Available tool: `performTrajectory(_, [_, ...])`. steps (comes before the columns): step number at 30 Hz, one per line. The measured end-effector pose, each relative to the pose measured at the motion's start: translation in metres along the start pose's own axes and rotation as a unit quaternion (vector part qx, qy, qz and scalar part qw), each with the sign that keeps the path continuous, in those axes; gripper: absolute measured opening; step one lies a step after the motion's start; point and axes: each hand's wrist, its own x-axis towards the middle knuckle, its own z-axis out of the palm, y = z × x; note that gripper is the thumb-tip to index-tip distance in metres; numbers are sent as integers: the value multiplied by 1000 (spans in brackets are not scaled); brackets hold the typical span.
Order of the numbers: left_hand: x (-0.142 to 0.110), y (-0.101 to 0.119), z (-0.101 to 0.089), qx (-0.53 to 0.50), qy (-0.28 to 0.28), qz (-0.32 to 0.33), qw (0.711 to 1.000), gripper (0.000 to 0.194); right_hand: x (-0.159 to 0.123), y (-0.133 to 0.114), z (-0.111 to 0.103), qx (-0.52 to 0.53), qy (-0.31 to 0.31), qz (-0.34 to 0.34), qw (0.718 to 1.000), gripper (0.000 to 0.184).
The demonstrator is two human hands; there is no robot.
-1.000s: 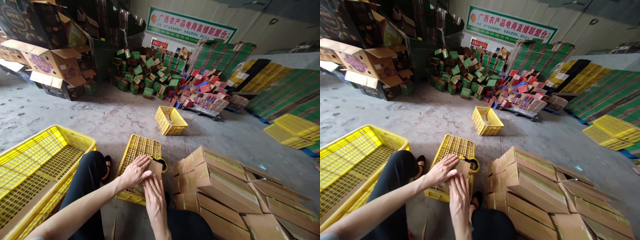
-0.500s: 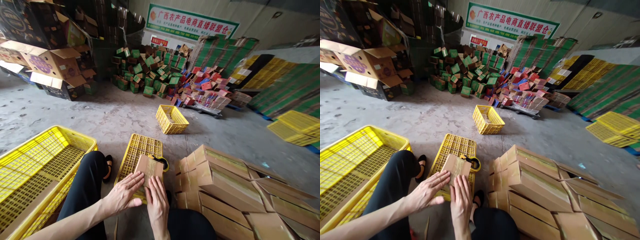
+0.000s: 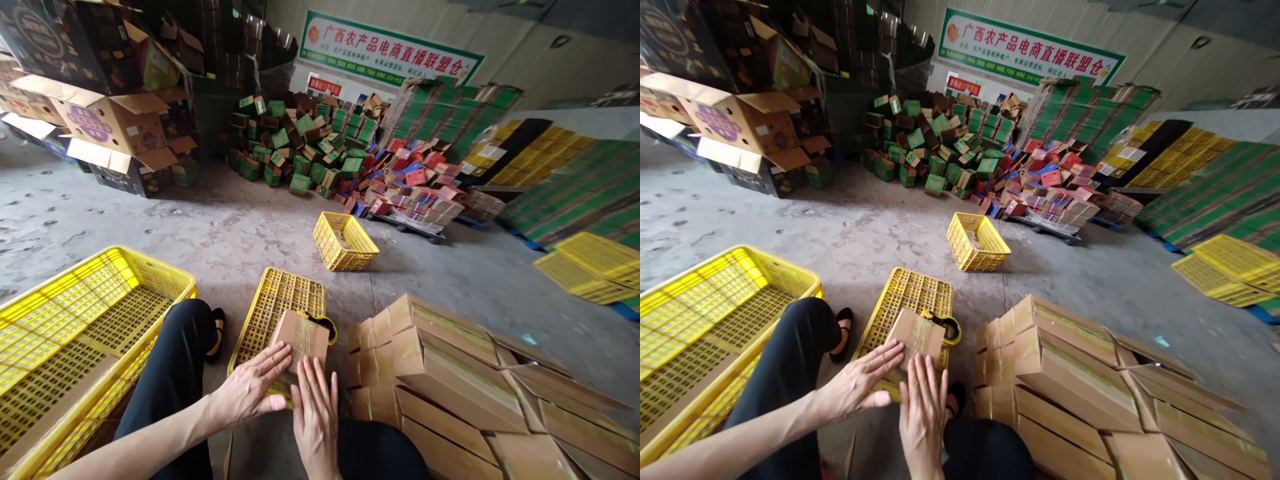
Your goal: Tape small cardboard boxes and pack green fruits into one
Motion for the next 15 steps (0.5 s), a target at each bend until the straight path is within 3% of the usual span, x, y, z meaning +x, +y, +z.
performTrajectory(8, [-2,-2,2,-24,-17,-13,999,99,28,8,-4,25,-90,-45,995,57])
performTrajectory(15, [-1,-2,5,-6,-24,-7,1000,97,79,30,21,32,-110,15,993,49])
